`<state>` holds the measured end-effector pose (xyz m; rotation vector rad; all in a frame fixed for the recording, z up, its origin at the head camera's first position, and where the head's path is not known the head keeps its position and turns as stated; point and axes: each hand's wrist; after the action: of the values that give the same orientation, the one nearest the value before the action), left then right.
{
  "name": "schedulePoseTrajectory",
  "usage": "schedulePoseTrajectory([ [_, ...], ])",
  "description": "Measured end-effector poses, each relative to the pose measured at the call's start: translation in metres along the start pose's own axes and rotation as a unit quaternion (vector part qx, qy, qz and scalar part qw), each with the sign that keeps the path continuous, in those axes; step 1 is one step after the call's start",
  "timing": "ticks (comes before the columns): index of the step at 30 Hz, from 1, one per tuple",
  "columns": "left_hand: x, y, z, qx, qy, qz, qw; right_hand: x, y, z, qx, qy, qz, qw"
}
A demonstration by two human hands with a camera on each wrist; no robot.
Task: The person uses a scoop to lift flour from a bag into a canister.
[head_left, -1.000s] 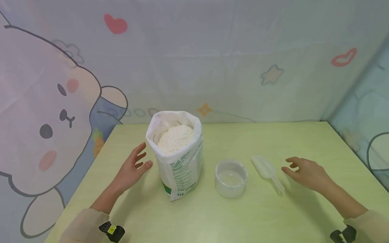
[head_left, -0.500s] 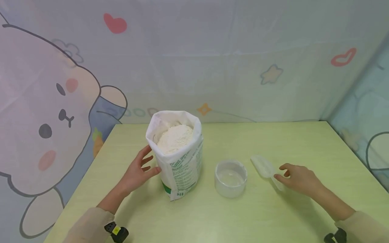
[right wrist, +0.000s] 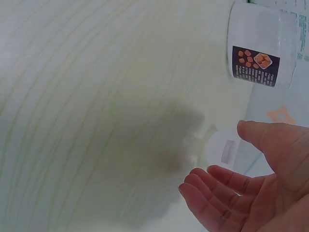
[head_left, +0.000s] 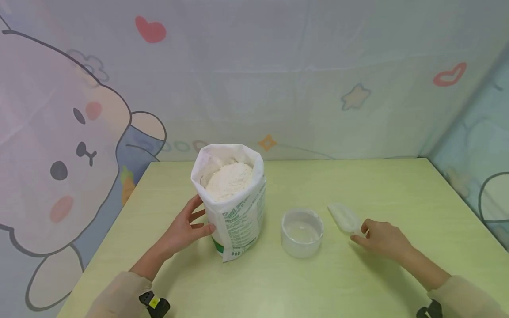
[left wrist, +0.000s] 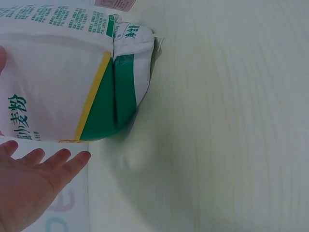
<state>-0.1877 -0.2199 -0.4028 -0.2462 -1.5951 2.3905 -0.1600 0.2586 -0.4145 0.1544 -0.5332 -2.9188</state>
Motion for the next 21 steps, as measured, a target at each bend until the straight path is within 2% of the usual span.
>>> schedulePoseTrajectory([
  [8,0.0012,0.0002,-0.0036,-0.006,0.006,0.01,0.9999,-0.0004,0.0014,-0.0034,-0.003,-0.014,0.003,0.9999],
  [15,0.0012,-0.002,-0.0065,-0.011,0.001,0.027,0.9996,0.0001,0.0013,-0.0011,-0.009,-0.011,-0.004,0.9999],
  [21,0.0008,-0.0021,-0.007,-0.011,-0.002,0.03,0.9995,-0.0004,0.0022,0.0006,-0.013,-0.016,-0.011,0.9997],
])
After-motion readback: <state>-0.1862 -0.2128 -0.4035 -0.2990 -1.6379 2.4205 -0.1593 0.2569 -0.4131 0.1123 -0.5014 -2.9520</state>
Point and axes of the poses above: each hand's wrist, its own x-axis towards the middle knuckle, its own z-axis out of the back of the hand, y = z × x, and after that the axes turned 1 degree about -y, right-handed
